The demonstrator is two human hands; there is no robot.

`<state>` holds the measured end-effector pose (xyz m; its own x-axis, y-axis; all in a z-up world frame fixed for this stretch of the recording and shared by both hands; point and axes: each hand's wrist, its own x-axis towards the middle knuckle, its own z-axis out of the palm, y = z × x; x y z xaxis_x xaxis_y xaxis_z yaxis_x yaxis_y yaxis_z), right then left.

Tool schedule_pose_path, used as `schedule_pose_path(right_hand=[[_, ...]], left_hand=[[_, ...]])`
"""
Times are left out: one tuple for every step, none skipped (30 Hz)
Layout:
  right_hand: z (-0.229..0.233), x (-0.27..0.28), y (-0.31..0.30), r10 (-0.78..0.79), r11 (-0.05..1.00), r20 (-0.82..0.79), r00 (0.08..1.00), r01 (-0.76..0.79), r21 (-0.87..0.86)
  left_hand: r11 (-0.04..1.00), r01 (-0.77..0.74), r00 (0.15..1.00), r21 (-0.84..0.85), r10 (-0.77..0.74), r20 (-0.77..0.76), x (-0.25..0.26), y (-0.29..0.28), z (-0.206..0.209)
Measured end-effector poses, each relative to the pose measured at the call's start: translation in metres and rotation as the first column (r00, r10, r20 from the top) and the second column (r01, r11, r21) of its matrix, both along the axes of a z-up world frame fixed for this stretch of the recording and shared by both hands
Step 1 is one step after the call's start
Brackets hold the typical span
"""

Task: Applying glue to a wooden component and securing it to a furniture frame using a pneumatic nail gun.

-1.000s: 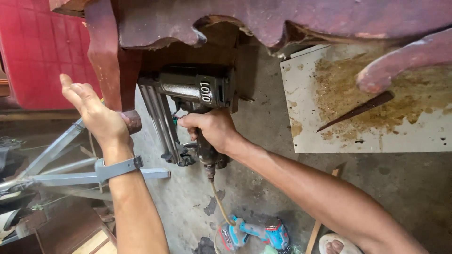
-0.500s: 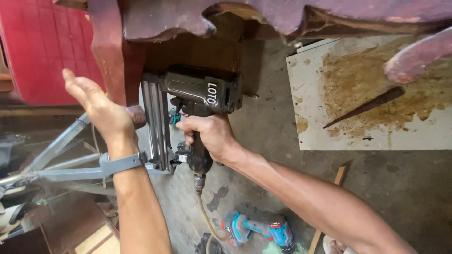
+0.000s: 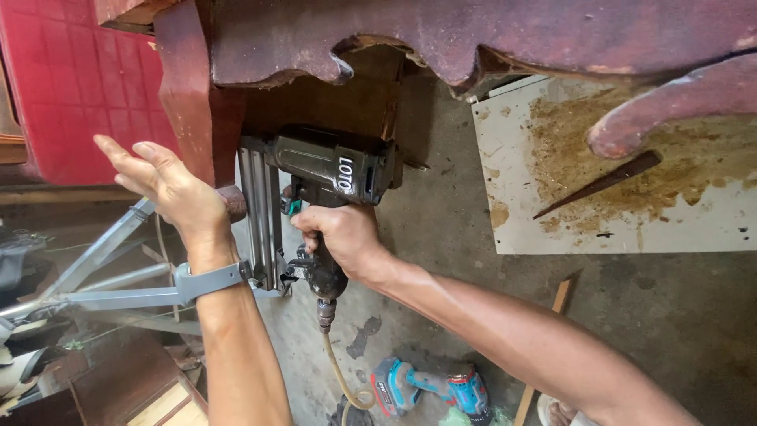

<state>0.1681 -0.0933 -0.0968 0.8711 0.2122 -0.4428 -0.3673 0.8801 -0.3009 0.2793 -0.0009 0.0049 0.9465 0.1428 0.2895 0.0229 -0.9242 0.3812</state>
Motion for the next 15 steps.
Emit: schedule_pose_path(right_hand=[[0.0, 0.0, 0.002, -0.004, 1.0, 0.013, 1.0, 0.004, -0.013], [-0.003, 0.001, 0.004, -0.002, 1.0, 0.01, 1.0, 0.002, -0.011], [-0.005, 0.001, 0.005, 0.015, 0.999, 0.017, 1.0, -0.015, -0.044], [-0.007, 0.002, 0.006, 0.03, 0.997, 0.025, 0.999, -0.027, -0.077], [-0.004, 0.002, 0.004, 0.028, 0.997, 0.024, 0.999, -0.026, -0.076], [-0.003, 0.003, 0.0, 0.044, 0.996, -0.011, 0.999, -0.044, -0.073], [-0.001, 0.002, -0.005, 0.059, 0.996, -0.046, 0.997, -0.063, -0.069], [0.0, 0.001, -0.009, 0.052, 0.996, -0.047, 0.998, -0.056, -0.071], [0.001, -0.001, -0.012, 0.039, 0.999, -0.047, 0.998, -0.04, -0.02], [0.004, -0.002, -0.016, 0.027, 0.999, -0.044, 0.999, -0.025, 0.031], [0.005, -0.002, -0.021, 0.02, 0.999, -0.041, 0.999, -0.019, 0.03], [0.004, -0.002, -0.026, 0.045, 0.999, -0.015, 0.999, -0.045, -0.003], [0.003, -0.001, -0.031, 0.07, 0.997, 0.01, 0.998, -0.069, -0.036], [-0.001, 0.001, -0.033, 0.067, 0.997, 0.01, 0.998, -0.066, -0.036], [-0.006, 0.003, -0.034, 0.113, 0.987, 0.039, 0.993, -0.108, -0.122]], left_hand=[[0.999, -0.042, 0.999, 0.01, 0.042, 0.011, 0.001, 0.002, 0.0], [0.999, -0.044, 0.999, 0.013, 0.044, 0.008, 0.0, 0.0, -0.001], [0.997, -0.078, 0.997, -0.008, 0.078, 0.004, 0.0, -0.002, -0.001], [0.994, -0.109, 0.994, -0.03, 0.109, 0.0, 0.0, -0.005, -0.001], [0.994, -0.107, 0.994, -0.029, 0.107, 0.0, -0.002, -0.005, 0.001], [0.994, -0.108, 0.994, -0.012, 0.108, -0.001, -0.003, -0.007, 0.0], [0.994, -0.109, 0.994, 0.004, 0.109, -0.002, -0.004, -0.009, 0.0], [0.995, -0.102, 0.995, 0.003, 0.102, -0.002, -0.005, -0.009, -0.001], [0.995, -0.097, 0.995, 0.018, 0.097, 0.004, -0.006, -0.009, -0.001], [0.995, -0.093, 0.996, 0.033, 0.092, 0.015, -0.006, -0.009, 0.001], [0.996, -0.087, 0.996, 0.032, 0.086, 0.018, -0.004, -0.004, 0.0], [0.996, -0.076, 0.996, 0.05, 0.073, 0.048, -0.001, 0.0, -0.002], [0.996, -0.065, 0.995, 0.068, 0.06, 0.078, 0.003, 0.005, -0.005], [0.996, -0.062, 0.995, 0.068, 0.057, 0.079, 0.004, 0.004, -0.005], [0.997, -0.045, 0.995, 0.057, 0.039, 0.088, 0.005, 0.004, -0.005]])
